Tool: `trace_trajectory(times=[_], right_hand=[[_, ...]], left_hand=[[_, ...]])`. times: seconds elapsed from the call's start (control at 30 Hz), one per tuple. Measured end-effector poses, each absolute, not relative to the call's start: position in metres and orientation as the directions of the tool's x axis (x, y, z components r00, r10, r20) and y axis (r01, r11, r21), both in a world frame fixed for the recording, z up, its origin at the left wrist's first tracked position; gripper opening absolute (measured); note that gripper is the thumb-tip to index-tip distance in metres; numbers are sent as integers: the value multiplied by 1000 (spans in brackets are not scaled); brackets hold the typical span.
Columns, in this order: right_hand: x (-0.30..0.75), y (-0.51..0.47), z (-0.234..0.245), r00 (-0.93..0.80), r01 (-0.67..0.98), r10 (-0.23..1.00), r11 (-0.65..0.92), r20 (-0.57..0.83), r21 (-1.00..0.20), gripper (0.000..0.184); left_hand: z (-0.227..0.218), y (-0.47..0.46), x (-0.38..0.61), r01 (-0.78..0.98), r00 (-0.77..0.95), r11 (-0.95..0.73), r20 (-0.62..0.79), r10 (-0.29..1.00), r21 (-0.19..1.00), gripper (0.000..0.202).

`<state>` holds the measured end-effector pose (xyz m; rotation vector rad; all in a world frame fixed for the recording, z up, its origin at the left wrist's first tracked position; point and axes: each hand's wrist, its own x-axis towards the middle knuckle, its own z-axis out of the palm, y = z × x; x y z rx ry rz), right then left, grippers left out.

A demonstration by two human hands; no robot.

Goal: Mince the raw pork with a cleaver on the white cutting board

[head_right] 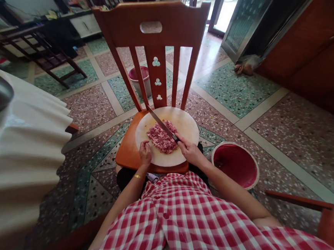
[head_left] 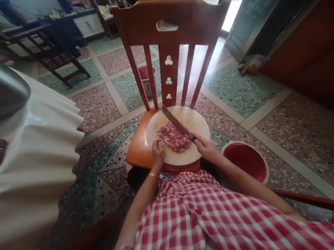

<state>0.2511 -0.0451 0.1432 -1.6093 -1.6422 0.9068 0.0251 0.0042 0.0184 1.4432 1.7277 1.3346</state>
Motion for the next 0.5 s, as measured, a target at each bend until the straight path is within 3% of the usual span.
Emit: trace_trajectory(times=[0.13,0.33,0.5], right_hand=[[244,-46,145,-10,549,996,75,83,-832,47],[254,-45,117,-72,603,990,-53,-120,-796,42],[256,-47,139,4,524,1000,13,18,-851,51]], left_hand=[[18,4,25,423,-303,-44,187,934,905,19],[18,5,24,428,-304,-49,195,933,902,19],[19,4,25,432,-294,-55,198,935,900,19]])
